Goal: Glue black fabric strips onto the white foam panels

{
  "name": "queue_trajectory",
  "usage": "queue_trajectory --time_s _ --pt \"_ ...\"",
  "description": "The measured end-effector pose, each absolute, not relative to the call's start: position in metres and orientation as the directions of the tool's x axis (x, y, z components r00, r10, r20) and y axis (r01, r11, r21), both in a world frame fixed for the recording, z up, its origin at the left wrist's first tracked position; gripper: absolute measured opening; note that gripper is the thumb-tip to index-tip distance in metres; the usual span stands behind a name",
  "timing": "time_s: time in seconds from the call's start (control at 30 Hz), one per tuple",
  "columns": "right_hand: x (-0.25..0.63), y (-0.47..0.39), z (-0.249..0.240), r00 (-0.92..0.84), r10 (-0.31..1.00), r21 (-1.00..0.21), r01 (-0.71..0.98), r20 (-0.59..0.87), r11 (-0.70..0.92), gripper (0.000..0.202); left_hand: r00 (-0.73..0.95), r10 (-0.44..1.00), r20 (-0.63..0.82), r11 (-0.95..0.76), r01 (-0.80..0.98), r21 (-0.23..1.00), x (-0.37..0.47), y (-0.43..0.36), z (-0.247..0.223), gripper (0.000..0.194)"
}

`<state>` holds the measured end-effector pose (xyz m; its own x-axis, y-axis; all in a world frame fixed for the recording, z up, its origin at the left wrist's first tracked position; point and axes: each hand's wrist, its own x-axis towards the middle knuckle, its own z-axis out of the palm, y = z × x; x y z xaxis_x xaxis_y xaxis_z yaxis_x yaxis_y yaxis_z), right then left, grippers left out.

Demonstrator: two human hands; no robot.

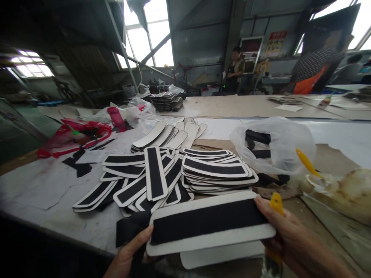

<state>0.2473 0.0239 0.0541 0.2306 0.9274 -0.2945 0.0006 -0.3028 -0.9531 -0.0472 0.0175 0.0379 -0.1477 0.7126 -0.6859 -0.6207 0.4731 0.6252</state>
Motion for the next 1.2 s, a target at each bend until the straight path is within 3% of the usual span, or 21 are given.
queue_trajectory --time_s 0.1,0.2,0.3,0.43,0.6,0.67,0.83,0.97,1.07,1.2 --pt "0.231 0.044 0.067 0.151 0.926 -0.932 -0.168 -0.347 -0.322 0.048 -0.279 0.789 -0.547 0.299 -0.603 0.74 -0.07 0.039 0.057 0.029" --pt "0.226 0.054 0.081 0.14 0.965 -0.967 -0.157 -0.221 -0.199 0.043 -0.325 0.825 -0.462 0.189 -0.612 0.768 -0.085 0.057 0.069 0.019" --pt "0.233 0.048 0.09 0.187 0.966 -0.98 -0.123 -0.179 -0.157 0.043 -0.293 0.814 -0.502 0.272 -0.572 0.774 -0.088 0.058 0.06 0.017" --pt "0.249 0.027 0.087 0.275 0.95 -0.985 -0.119 -0.152 -0.123 0.048 -0.274 0.793 -0.545 0.422 -0.398 0.815 -0.073 0.034 0.028 0.028" --pt "0.253 0.006 0.063 0.343 0.926 -0.968 0.131 -0.158 -0.213 0.061 -0.191 0.834 -0.517 0.477 -0.221 0.851 -0.027 0.001 0.006 0.037" --pt "0.244 0.003 0.054 0.334 0.923 -0.969 0.087 -0.192 -0.233 0.062 -0.165 0.837 -0.521 0.482 -0.225 0.847 -0.01 -0.004 0.005 0.038" --pt "0.202 0.001 0.044 0.344 0.929 -0.985 -0.151 -0.137 -0.089 0.055 -0.249 0.819 -0.516 0.479 -0.199 0.855 0.005 -0.008 0.006 0.04" --pt "0.176 0.0 0.033 0.223 0.956 -0.962 -0.237 -0.189 -0.135 0.045 -0.202 0.827 -0.525 0.495 -0.181 0.85 0.002 -0.008 0.003 0.037" --pt "0.174 -0.001 0.022 0.174 0.96 -0.969 -0.156 -0.22 -0.193 0.037 -0.168 0.825 -0.539 0.514 -0.171 0.84 -0.001 -0.008 -0.004 0.037" --pt "0.189 -0.002 0.019 0.219 0.963 -0.969 0.155 -0.157 -0.193 0.034 -0.215 0.822 -0.528 0.491 -0.203 0.847 -0.001 -0.009 -0.012 0.04"
